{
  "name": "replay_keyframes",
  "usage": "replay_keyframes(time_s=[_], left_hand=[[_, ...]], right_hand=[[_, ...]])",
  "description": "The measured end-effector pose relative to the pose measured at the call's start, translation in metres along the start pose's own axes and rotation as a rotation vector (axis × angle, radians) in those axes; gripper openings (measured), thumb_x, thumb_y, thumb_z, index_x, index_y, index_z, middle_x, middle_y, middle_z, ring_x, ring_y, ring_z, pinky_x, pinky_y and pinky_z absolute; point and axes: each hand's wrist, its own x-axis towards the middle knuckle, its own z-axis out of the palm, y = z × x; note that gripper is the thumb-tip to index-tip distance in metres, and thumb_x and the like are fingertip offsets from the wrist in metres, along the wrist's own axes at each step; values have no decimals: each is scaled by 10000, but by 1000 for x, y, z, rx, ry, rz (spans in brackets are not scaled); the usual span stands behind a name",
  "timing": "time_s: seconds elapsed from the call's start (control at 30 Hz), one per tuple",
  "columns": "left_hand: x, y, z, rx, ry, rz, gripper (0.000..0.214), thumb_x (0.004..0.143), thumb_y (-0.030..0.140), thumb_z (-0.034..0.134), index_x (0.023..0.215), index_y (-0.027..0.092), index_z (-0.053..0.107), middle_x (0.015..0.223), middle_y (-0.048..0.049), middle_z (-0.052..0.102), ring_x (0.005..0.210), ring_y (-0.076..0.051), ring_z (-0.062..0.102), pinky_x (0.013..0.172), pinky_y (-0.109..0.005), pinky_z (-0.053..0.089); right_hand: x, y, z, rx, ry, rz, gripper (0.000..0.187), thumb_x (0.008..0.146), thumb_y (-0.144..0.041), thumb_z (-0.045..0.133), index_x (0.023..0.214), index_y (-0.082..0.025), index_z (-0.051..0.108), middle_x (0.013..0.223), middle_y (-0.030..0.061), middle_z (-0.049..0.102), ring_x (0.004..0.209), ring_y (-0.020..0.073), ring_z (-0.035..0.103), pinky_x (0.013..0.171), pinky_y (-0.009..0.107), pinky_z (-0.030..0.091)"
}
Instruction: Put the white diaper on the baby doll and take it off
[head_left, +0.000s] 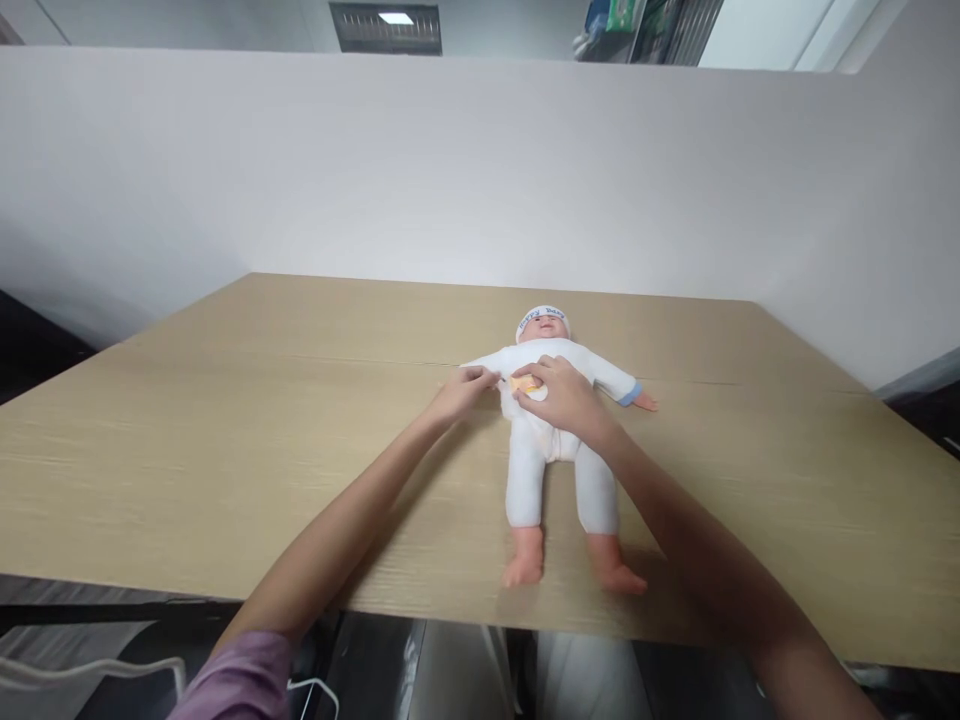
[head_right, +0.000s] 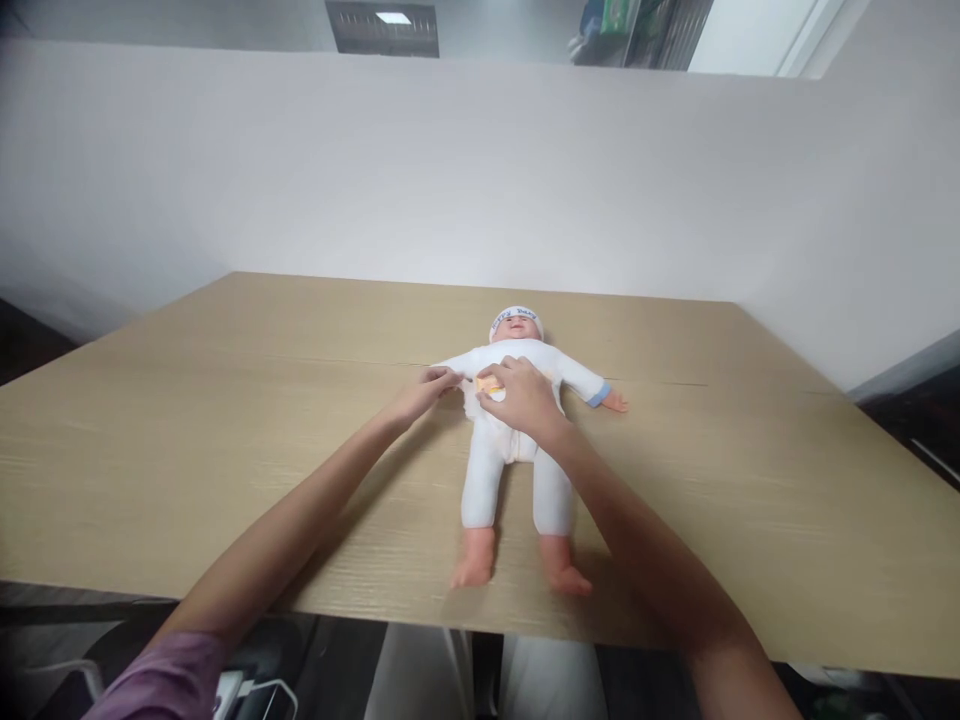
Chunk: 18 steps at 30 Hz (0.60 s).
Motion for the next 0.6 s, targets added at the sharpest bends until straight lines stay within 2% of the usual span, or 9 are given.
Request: replay_keyframes(time_s=[0.13,0.23,0.37,0.47,0.6], left_hand=[[16,14,32,-69,-64,13,479,960,614,669,728,196,628,735,-11,557,691,-171,480,668,-351,365],[20,8,48,-181,-105,74,512,988,670,650,835,182,684,773,-19,584,718,-175,508,674,-334,387],[15,-12,51,-279,2,142,495,1029,706,587,1073,216,633,876,-12,591,796,-181,542,739,-316,446],[11,-26,50,-210,94,176,518,986,676,690,1236,234,588,1018,-27,618,889,-187,565,809,-315,469],[14,-33,50,-191,57,179,481,971,662,723,1074,209,603,919,-8,576,814,-172,520,776,-317,446]], right_hand=[[2,0,-3,60,-20,14,374,920,-342,781,1282,-253,759,1060,73,760,1028,311,656,846,403,472],[4,3,-2,94,-14,25,387,946,-323,748,1326,-249,739,1116,81,787,1079,322,668,866,405,469],[6,7,-1,96,-20,76,330,1058,-301,597,1354,-249,735,978,70,772,1019,309,669,829,393,452],[5,9,-1,115,-29,104,368,1044,-264,591,1392,-261,712,974,53,760,956,284,665,830,383,454],[6,11,2,123,12,116,433,957,-165,593,1367,-237,711,979,45,730,898,253,646,821,369,464]])
